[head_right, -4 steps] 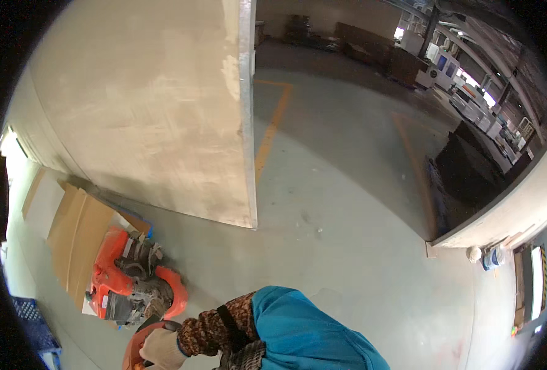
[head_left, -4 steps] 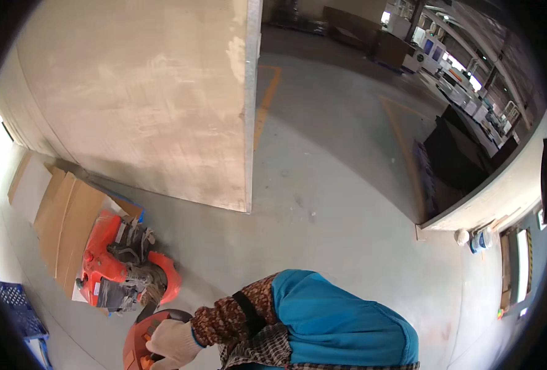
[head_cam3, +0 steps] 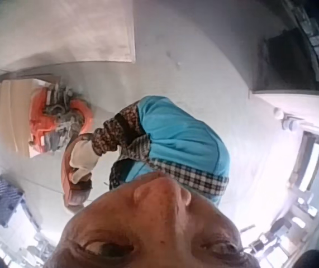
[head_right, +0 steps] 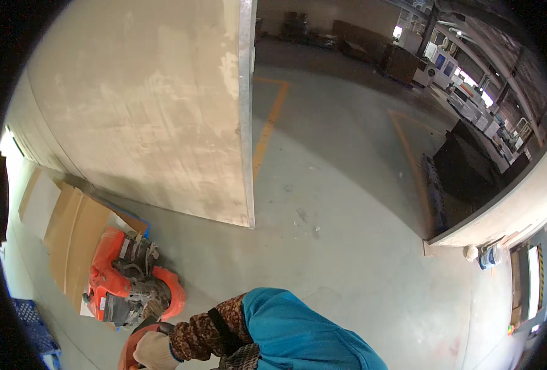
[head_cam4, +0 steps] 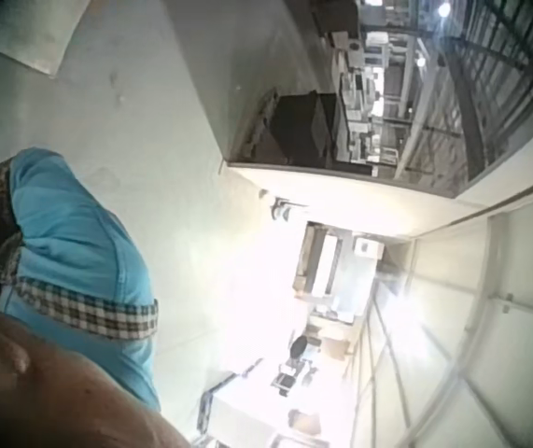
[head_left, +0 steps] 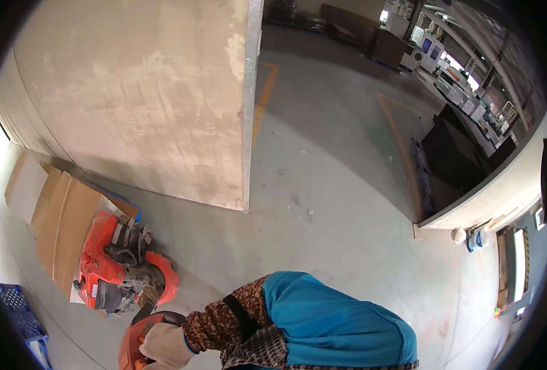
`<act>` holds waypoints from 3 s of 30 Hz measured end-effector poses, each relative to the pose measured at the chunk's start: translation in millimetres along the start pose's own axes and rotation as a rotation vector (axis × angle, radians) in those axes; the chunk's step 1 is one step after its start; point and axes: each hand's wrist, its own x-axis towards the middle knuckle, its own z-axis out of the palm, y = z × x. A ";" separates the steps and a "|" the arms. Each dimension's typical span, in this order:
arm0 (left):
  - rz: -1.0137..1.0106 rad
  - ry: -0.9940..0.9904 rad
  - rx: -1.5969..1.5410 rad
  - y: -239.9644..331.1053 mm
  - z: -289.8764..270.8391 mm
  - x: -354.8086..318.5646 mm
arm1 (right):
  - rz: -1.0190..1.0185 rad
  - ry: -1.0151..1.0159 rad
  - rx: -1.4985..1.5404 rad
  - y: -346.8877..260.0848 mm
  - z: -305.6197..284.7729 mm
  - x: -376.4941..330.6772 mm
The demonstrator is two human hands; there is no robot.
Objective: The person is moving a pallet of wood with a pallet jack.
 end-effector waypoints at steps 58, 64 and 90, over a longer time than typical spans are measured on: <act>-0.413 0.477 0.257 240.2 165.7 -71.2 | -0.432 -0.223 -0.381 96.4 -149.7 -9.7; -0.381 0.401 0.290 225.9 154.3 -59.3 | -0.378 -0.192 -0.383 100.2 -144.9 -8.4; 0.135 0.223 0.259 173.1 91.4 41.0 | -0.053 0.112 -0.613 70.1 -147.6 -63.6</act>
